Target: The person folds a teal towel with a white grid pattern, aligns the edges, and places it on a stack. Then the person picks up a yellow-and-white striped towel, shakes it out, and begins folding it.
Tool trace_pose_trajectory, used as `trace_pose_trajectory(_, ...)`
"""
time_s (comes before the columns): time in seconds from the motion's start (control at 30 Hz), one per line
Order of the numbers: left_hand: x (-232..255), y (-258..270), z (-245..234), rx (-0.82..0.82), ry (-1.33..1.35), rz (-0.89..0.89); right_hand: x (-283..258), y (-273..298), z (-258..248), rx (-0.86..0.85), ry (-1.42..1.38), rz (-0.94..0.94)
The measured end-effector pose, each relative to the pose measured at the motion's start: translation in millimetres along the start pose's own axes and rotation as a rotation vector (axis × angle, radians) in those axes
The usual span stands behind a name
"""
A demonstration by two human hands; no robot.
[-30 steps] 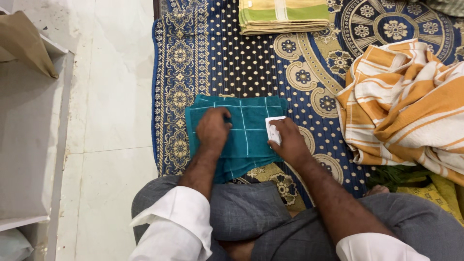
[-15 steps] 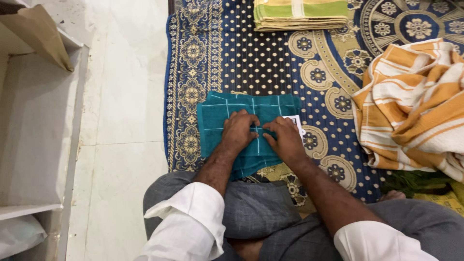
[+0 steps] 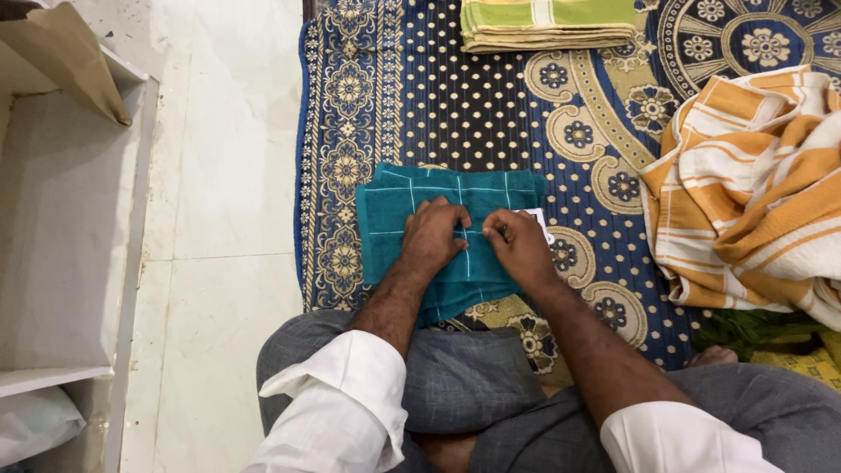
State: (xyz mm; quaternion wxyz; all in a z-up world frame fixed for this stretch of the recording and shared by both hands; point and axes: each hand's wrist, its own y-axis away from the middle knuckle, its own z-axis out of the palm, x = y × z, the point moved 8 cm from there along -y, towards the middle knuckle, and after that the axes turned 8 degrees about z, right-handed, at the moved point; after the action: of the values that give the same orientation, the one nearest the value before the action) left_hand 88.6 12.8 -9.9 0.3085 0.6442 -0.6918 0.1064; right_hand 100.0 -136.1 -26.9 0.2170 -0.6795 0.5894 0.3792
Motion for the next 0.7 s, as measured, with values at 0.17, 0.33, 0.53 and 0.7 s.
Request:
trace_pose_trajectory(0.17,2.0,1.9,-3.0,0.026,0.005,0.012,18.2,-4.3,0.9,-0.043,-0.189,0.097)
trace_pose_trajectory(0.33,4.5,3.4,-6.8,0.024,0.006,0.022,20.9,-4.0,2.7,-0.053,-0.141,0.047)
trace_pose_trajectory(0.53,8.3,3.2,-2.6,-0.047,0.071,0.032,22.8,-7.1,11.2,-0.072,-0.058,0.03)
trace_pose_trajectory(0.7,2.2,-1.9,-24.7,0.243,-0.062,0.078,2.2,3.6,-12.2,0.213,0.119,-0.17)
